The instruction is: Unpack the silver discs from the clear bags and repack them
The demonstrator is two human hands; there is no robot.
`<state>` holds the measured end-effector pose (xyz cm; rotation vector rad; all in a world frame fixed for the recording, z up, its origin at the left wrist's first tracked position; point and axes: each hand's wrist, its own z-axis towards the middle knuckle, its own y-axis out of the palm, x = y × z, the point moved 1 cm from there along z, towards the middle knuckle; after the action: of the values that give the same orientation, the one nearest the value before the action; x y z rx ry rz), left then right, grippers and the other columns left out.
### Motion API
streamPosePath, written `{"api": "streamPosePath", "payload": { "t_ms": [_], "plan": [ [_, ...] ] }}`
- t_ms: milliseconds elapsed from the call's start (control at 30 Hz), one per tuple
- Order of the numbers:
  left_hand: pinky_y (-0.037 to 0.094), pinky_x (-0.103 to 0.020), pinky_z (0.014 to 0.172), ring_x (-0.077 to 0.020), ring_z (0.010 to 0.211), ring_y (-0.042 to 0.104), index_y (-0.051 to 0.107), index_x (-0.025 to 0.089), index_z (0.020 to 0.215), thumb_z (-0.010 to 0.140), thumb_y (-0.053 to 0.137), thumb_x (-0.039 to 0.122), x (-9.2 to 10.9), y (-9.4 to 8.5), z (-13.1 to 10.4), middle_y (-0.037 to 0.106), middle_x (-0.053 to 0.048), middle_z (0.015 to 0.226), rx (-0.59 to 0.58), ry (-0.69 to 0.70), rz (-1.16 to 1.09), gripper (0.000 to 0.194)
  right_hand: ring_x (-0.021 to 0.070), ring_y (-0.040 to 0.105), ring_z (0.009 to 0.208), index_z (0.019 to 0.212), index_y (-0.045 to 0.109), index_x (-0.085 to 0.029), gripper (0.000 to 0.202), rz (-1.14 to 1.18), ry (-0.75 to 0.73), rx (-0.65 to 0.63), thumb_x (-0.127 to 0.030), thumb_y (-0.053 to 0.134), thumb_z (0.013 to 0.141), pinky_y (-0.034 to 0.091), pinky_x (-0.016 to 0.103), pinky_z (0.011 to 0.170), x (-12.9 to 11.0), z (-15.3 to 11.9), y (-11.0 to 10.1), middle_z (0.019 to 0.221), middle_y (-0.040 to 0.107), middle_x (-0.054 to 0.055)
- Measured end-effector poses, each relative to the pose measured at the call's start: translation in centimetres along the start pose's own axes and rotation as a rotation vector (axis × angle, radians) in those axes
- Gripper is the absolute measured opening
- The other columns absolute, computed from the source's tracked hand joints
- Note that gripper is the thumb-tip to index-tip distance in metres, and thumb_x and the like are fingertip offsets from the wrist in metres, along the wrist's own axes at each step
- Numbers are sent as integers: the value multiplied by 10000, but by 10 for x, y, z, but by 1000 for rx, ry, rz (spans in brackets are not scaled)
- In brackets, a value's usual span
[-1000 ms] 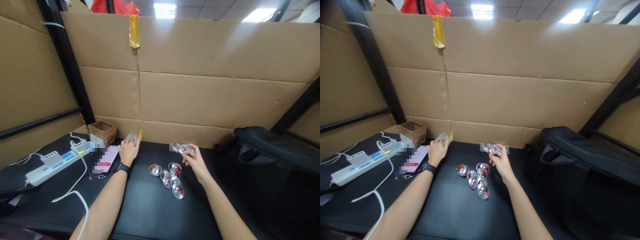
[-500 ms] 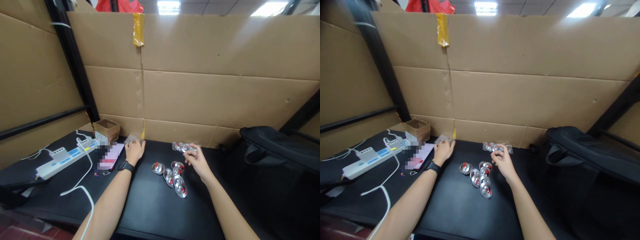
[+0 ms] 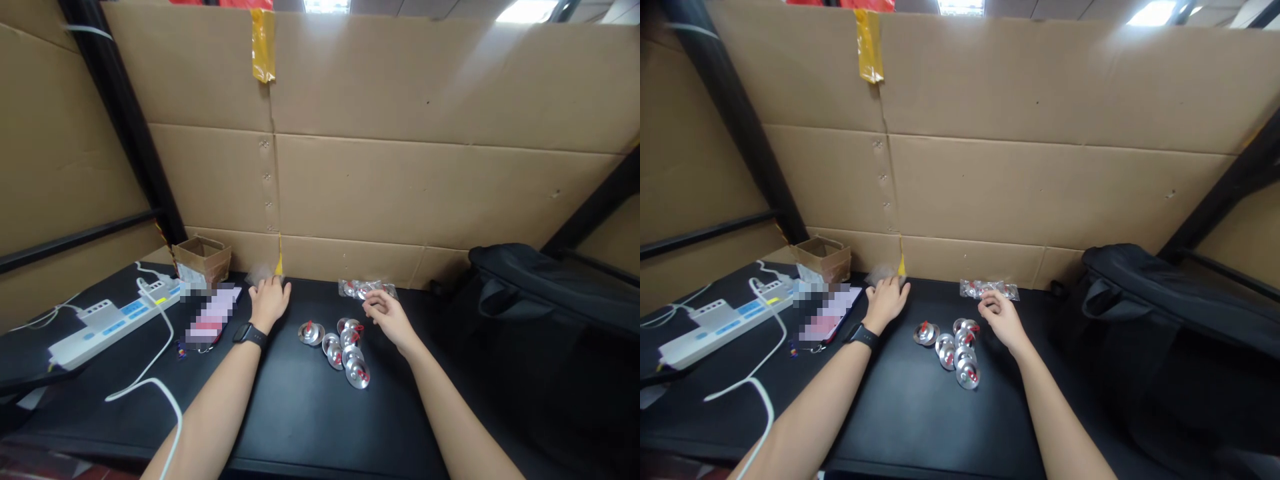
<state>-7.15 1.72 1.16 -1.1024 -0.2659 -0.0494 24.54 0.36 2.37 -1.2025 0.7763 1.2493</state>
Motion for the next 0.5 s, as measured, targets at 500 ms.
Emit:
{"api": "streamPosePath", "payload": {
  "t_ms": [500],
  "plan": [
    [388,-422,1065,-270,1295,478,628,242,1184,952,483,275,32,-21,-10,538,-93,1386,30,435,-275,275,334,544,1162,1252,589,-311,649,-1234,-93,-264,-215,801,646,294,471,938,6,88,-21,1255,662,79]
  ]
}}
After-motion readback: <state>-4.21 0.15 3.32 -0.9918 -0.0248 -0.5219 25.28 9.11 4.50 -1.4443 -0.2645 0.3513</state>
